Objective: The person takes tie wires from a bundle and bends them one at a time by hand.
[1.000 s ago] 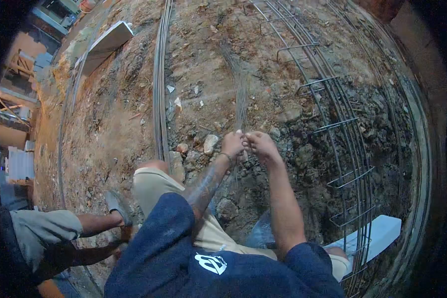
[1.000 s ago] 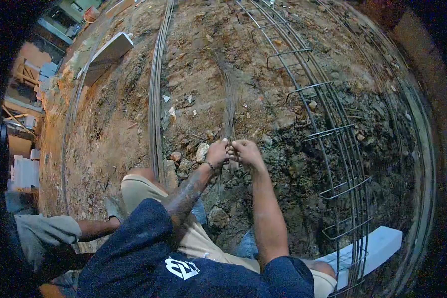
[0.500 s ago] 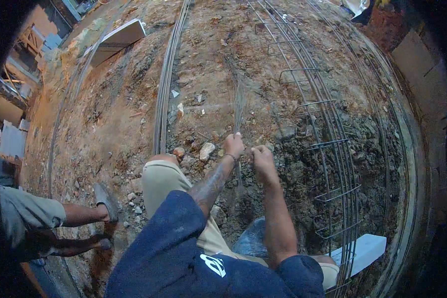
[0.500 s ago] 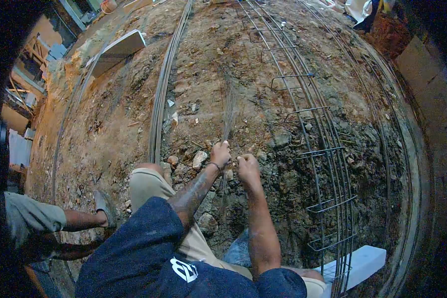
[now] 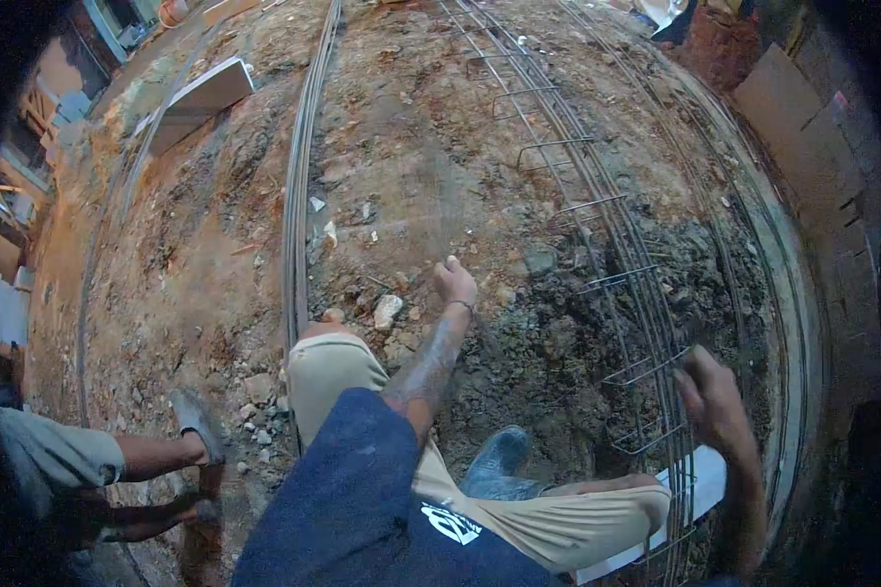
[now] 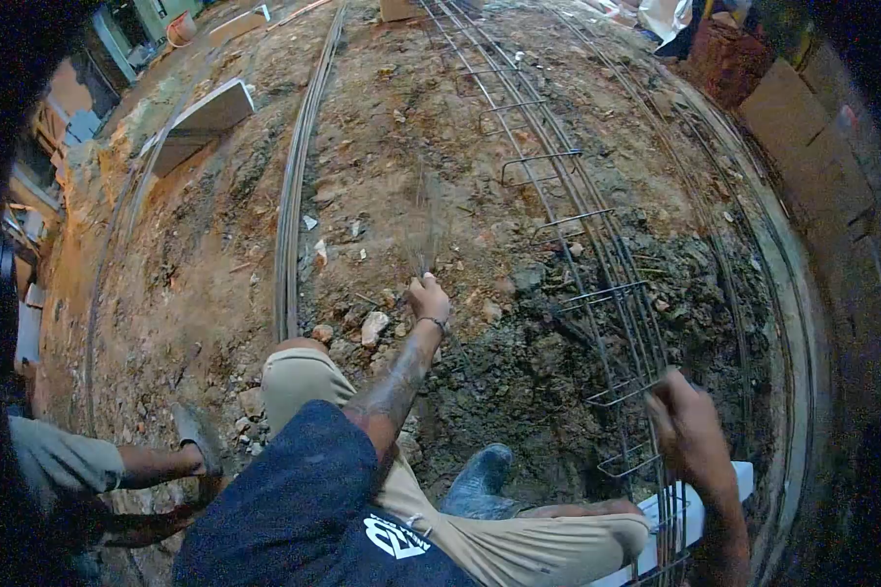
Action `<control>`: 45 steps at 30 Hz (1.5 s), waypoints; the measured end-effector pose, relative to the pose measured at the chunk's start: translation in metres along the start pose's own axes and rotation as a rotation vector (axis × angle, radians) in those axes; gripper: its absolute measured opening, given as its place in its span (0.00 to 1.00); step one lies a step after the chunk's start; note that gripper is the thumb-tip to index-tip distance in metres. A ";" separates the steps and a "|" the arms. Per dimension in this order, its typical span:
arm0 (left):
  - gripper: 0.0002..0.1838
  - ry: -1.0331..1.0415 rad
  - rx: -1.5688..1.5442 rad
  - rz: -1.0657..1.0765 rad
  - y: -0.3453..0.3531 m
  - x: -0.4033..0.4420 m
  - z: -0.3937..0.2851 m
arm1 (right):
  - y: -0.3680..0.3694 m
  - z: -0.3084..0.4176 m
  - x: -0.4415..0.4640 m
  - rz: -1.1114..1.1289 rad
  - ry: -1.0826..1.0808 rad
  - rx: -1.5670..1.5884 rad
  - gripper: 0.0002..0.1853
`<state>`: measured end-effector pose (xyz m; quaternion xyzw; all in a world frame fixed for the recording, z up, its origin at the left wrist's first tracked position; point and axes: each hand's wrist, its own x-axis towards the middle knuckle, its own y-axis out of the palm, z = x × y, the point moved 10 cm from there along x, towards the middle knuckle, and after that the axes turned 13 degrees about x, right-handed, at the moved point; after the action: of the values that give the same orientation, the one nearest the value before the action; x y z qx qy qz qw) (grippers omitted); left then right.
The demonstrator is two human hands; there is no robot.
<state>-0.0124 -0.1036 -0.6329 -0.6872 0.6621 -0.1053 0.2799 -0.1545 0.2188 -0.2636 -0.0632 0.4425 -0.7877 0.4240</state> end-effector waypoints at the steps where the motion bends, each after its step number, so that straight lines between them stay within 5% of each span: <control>1: 0.21 0.003 0.056 0.063 -0.004 -0.010 -0.012 | -0.016 -0.016 -0.023 -0.040 -0.047 -0.018 0.06; 5: 0.21 -0.158 -0.021 0.010 0.002 -0.011 0.000 | -0.099 -0.098 -0.128 -0.328 0.155 0.051 0.04; 7: 0.22 -0.201 -0.241 0.124 -0.004 -0.028 -0.016 | -0.112 -0.105 -0.170 -0.296 0.202 0.080 0.04; 9: 0.22 -0.020 0.101 0.076 -0.017 -0.022 -0.036 | -0.105 -0.104 -0.191 -0.259 0.234 0.130 0.04; 11: 0.22 -0.047 0.095 0.013 -0.020 -0.016 -0.041 | -0.115 -0.093 -0.208 -0.507 0.245 0.126 0.07; 15: 0.22 -0.120 -0.087 -0.033 -0.029 -0.014 -0.039 | -0.099 -0.139 -0.211 -0.296 0.277 0.171 0.08; 17: 0.22 -0.013 0.029 0.192 -0.028 -0.038 -0.051 | -0.069 -0.135 -0.190 -0.308 0.282 0.193 0.08; 22: 0.21 -0.122 -0.046 0.211 0.065 -0.021 0.082 | 0.006 -0.099 -0.122 -0.102 0.233 0.212 0.09; 24: 0.17 -0.329 -0.186 0.548 0.074 -0.049 0.074 | 0.022 -0.087 -0.114 0.021 0.235 0.280 0.10; 28: 0.20 -0.303 -0.177 0.702 0.146 0.000 0.113 | 0.020 -0.101 -0.142 0.007 0.351 0.328 0.09; 31: 0.18 -0.136 -0.090 0.658 0.096 -0.012 0.041 | 0.014 -0.097 -0.156 0.087 0.456 0.143 0.08; 33: 0.19 -0.122 -0.186 0.646 0.109 -0.005 0.037 | 0.007 -0.093 -0.171 0.147 0.433 0.028 0.09; 35: 0.20 -0.176 0.059 0.493 0.096 0.017 0.035 | -0.011 -0.110 -0.203 0.092 0.536 0.079 0.10; 36: 0.23 -0.112 0.002 0.388 0.187 0.093 0.117 | -0.019 -0.118 -0.216 0.053 0.576 0.109 0.11; 40: 0.25 -0.070 0.219 0.347 0.133 0.085 0.050 | -0.033 -0.104 -0.228 -0.021 0.582 0.062 0.11; 42: 0.28 -0.239 0.056 0.447 0.088 0.046 0.010 | -0.037 -0.068 -0.214 -0.034 0.623 -0.039 0.10; 45: 0.29 -0.319 0.087 0.521 0.128 0.071 0.038 | -0.035 -0.101 -0.226 -0.053 0.608 0.045 0.11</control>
<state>-0.0943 -0.1590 -0.7470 -0.4894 0.7586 0.0513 0.4270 -0.0810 0.4556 -0.2353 0.1731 0.5299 -0.7909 0.2526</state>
